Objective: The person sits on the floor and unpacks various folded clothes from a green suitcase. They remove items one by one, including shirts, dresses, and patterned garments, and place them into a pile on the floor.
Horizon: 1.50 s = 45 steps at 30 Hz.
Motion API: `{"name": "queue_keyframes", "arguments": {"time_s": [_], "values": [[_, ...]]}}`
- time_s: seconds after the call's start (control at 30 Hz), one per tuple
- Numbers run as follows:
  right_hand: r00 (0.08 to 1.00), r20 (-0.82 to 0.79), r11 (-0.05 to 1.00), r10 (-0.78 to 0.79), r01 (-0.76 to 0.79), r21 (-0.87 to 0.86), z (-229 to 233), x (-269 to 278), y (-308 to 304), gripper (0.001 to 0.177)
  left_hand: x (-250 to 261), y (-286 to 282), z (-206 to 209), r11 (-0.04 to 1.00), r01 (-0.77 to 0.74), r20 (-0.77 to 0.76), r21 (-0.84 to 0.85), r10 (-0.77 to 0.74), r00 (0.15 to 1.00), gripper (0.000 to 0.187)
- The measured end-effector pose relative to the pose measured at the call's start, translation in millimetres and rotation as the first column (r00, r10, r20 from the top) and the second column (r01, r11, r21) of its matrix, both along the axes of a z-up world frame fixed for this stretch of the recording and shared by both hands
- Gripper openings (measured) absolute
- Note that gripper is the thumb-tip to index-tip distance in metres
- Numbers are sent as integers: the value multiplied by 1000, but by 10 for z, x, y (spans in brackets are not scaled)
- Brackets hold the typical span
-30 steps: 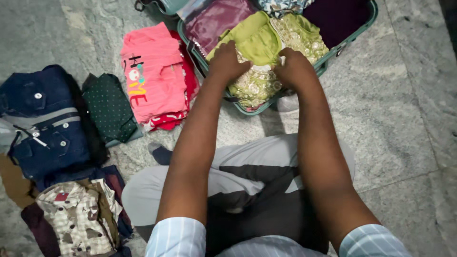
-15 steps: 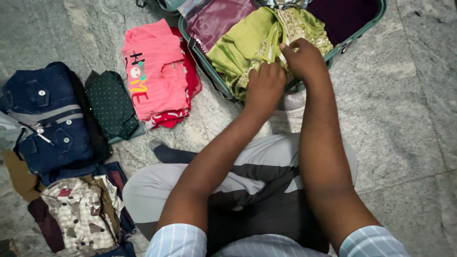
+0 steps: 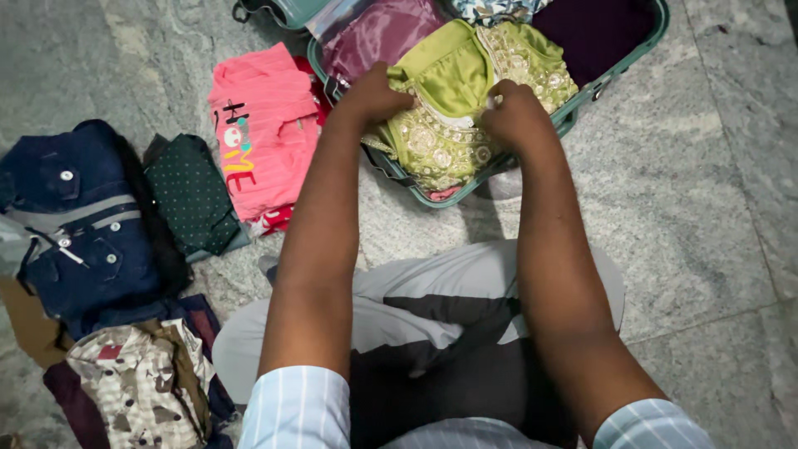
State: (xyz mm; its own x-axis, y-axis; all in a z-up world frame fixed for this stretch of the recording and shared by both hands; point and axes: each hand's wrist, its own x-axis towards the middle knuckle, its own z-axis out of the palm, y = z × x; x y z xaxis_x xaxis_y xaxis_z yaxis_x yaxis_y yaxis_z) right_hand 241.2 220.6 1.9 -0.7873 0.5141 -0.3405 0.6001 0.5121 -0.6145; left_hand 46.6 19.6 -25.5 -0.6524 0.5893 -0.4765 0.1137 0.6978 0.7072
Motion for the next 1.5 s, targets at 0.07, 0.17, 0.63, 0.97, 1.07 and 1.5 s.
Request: {"name": "queue_keyframes", "arguments": {"time_s": [0.07, 0.17, 0.63, 0.97, 1.07, 1.5], "values": [[999, 36, 1000, 1, -1, -13, -62, -15, -3, 52, 11, 32, 92, 998, 57, -59, 40, -55, 997, 65], [995, 103, 1000, -8, 9, -11, -129, -44, -21, 54, 260, 126, 153, 957, 145, -12, 251, -147, 989, 68], [940, -316, 977, 126, -62, 205, 374, 166, 37, 81, 1562, 392, 474, 957, 267, -878, -111, -220, 425, 14], [575, -440, 658, -690, 243, -713, -510, 198, 737, 37, 1231, -62, 863, 943, 301, -644, 140, -144, 751, 37], [688, -355, 663, -633, 245, -708, -675, 145, 760, 39, 1048, -172, 1108, 875, 391, -642, 286, -128, 756, 56], [719, -686, -63, -116, -694, -717, 130, -10, -304, 84, 1192, -1331, 2825, 795, 598, -369, 105, -527, 766, 52]]}}
